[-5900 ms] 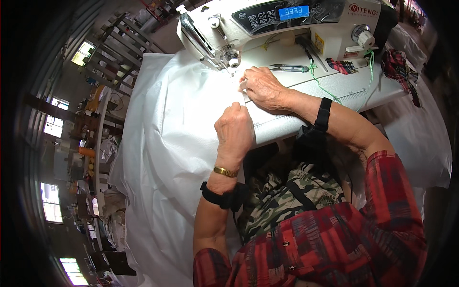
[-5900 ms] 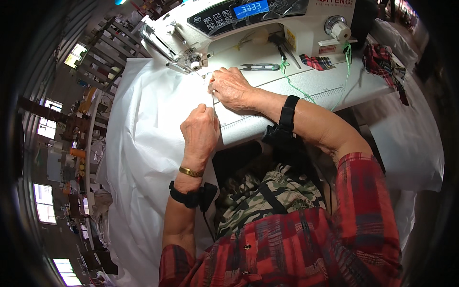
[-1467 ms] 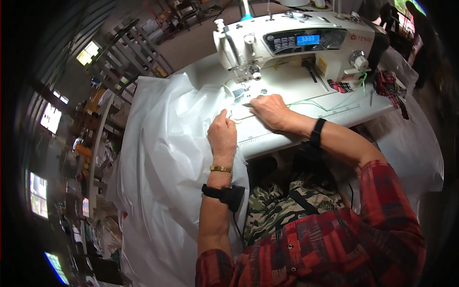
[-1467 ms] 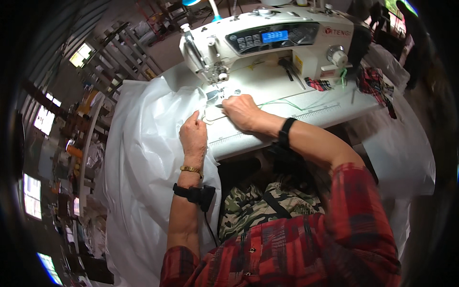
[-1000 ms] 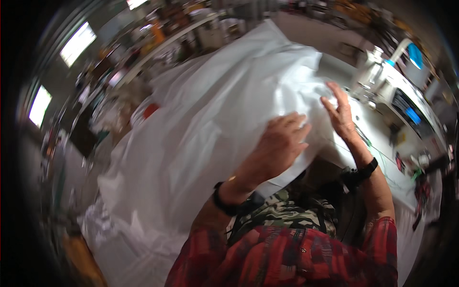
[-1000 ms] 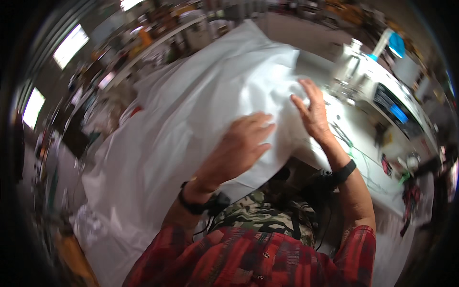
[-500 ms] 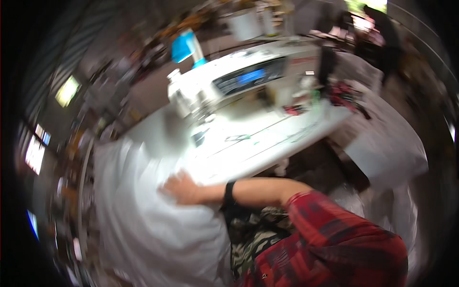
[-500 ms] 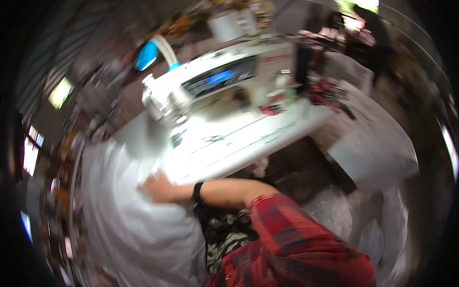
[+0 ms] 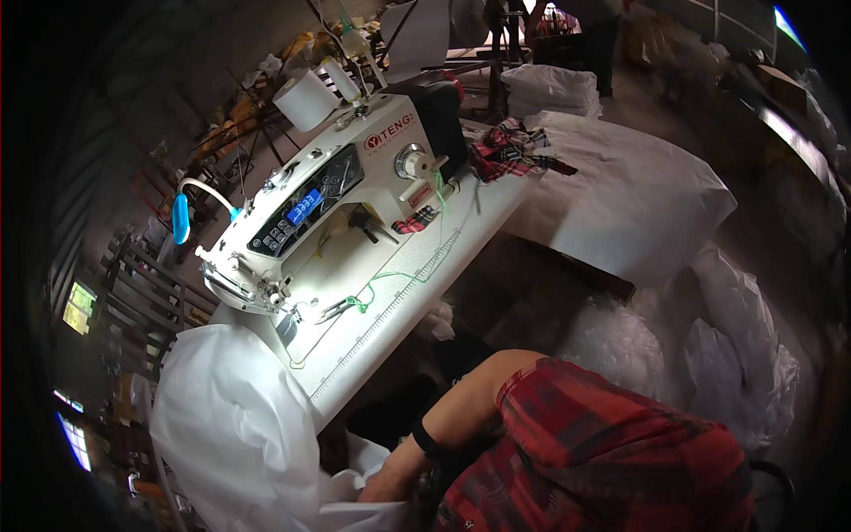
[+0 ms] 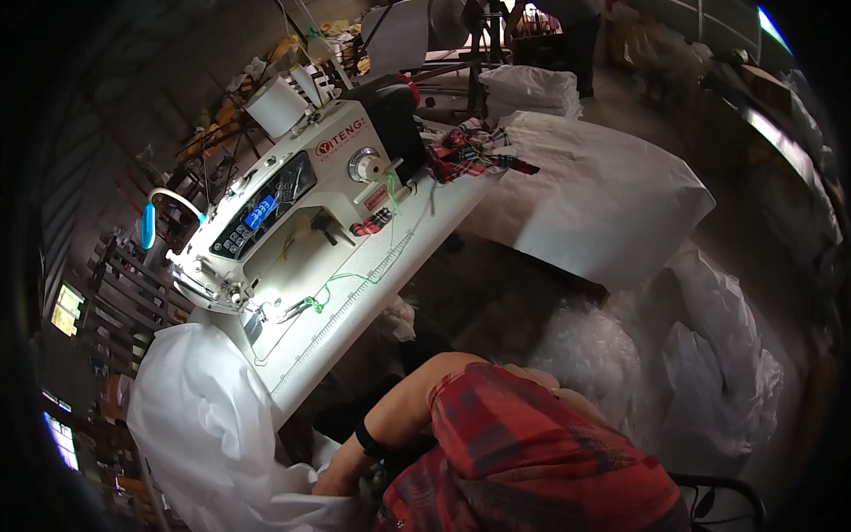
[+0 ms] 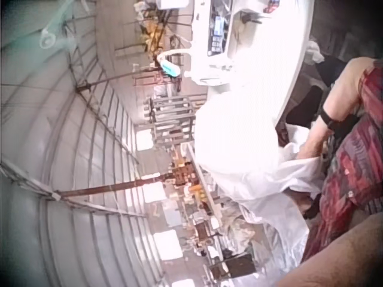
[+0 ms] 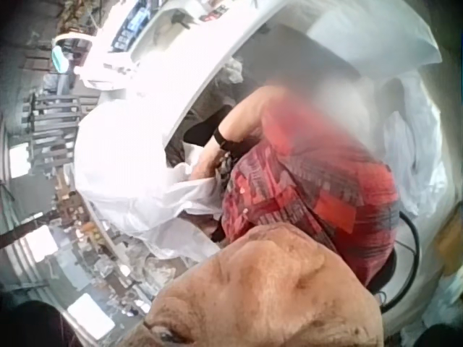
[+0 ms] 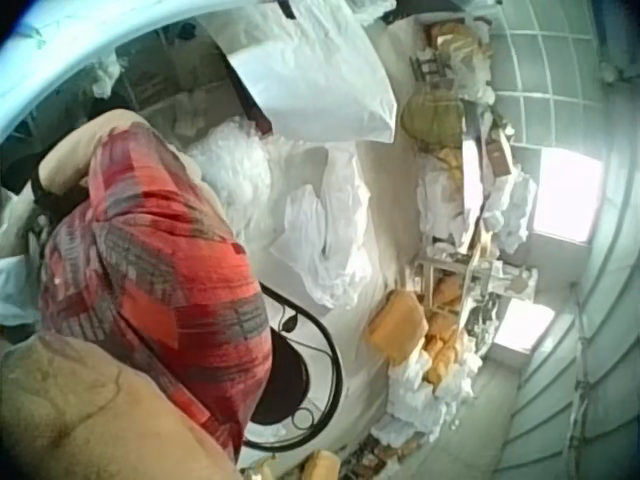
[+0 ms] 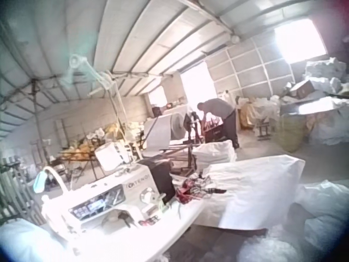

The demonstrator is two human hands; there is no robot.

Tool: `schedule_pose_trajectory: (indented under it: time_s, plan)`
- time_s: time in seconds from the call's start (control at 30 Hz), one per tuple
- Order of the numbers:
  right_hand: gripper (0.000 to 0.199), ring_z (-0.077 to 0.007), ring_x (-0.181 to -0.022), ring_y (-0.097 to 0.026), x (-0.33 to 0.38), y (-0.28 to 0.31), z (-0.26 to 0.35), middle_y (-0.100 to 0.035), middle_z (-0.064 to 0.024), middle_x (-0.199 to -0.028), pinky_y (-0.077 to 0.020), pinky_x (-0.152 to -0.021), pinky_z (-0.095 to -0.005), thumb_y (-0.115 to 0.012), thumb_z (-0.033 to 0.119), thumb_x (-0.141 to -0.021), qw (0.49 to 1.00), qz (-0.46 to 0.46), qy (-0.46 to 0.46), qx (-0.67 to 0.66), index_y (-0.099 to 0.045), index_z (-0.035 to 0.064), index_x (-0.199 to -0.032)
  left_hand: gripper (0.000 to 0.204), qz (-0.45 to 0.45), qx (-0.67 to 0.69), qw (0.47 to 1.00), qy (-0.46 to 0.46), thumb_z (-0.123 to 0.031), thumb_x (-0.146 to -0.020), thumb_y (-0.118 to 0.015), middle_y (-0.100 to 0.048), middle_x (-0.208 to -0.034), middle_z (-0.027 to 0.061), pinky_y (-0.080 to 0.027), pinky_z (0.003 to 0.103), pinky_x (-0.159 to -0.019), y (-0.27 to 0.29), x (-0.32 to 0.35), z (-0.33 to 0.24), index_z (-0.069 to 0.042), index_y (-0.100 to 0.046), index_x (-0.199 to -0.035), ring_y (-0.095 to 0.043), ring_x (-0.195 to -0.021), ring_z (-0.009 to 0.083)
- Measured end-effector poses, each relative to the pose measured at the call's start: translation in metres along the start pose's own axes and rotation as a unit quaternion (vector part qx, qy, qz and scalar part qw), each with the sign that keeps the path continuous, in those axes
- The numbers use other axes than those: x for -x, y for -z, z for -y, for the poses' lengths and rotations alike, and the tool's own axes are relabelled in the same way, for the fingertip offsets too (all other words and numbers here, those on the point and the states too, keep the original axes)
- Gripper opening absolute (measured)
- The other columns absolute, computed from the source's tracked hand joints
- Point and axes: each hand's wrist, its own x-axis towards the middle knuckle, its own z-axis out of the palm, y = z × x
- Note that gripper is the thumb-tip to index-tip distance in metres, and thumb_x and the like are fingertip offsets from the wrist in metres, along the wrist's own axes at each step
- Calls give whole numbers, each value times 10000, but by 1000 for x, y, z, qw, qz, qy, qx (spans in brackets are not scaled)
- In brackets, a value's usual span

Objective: Sewing together large sheets of white plastic material using an industrial sewing machine.

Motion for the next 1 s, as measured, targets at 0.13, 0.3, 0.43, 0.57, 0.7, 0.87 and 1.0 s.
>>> schedule_pose_trajectory:
  time_s: [0.13, 0.3, 0.43, 0.57, 0.7, 0.87, 1.0]
  plan:
    - [293, -389, -913, -645, 9, 24, -15, -675, -206, -919, -503, -789, -489, -641, 315, -814, 989, -125, 54, 57, -687, 66, -961, 586, 6, -3, 1000, 1, -373, -921, -617, -397, -1440, 229, -317, 430, -1119, 3, -1, 5, -25, -486, -1375, -376, -1343, 366]
    - [191, -363, -841, -625, 22, 70, -64, -657, -141, -781, -509, -732, -472, -662, 266, -758, 936, -295, 40, 189, -668, 78, -792, 581, 13, -21, 1000, 4, -381, -915, -616, -422, -1416, 233, -326, 435, -1111, 12, 1, 14, -24, -503, -1359, -394, -1325, 373]
    - [185, -339, -870, -613, 45, 93, -96, -644, -126, -778, -499, -752, -457, -660, 224, -807, 884, -429, 48, 181, -632, 52, -742, 577, 12, -30, 999, 13, -387, -911, -616, -441, -1397, 236, -333, 439, -1104, 20, 0, 25, -24, -517, -1347, -409, -1311, 378]
    - [194, -338, -883, -607, 55, 103, -108, -648, -116, -786, -495, -757, -458, -661, 238, -830, 891, -417, 8, 181, -644, 57, -762, 573, 16, -33, 999, 22, -394, -906, -615, -461, -1378, 239, -339, 443, -1097, 24, 0, 36, -23, -530, -1335, -423, -1296, 383]
    - [184, -299, -938, -596, 57, 105, -109, -662, -85, -843, -466, -810, -431, -661, 247, -834, 907, -368, -52, 198, -670, 65, -807, 570, 20, -43, 999, 26, -400, -901, -615, -480, -1359, 242, -346, 447, -1091, 29, -5, 47, -22, -544, -1322, -437, -1282, 388]
    - [197, -292, -960, -586, 62, 106, -114, -671, -99, -878, -454, -833, -418, -636, 247, -835, 904, -372, -25, 207, -684, 56, -826, 567, 23, -60, 998, 22, -408, -895, -614, -505, -1335, 246, -355, 451, -1083, 37, -21, 59, -21, -561, -1307, -455, -1265, 394]
    - [228, -356, -880, -596, 64, 108, -118, -652, -162, -800, -483, -790, -450, -635, 230, -813, 898, -416, -1, 142, -687, 8, -811, 565, 27, -74, 997, 10, -415, -891, -613, -524, -1316, 249, -361, 455, -1076, 45, -37, 64, -21, -575, -1294, -470, -1250, 399]
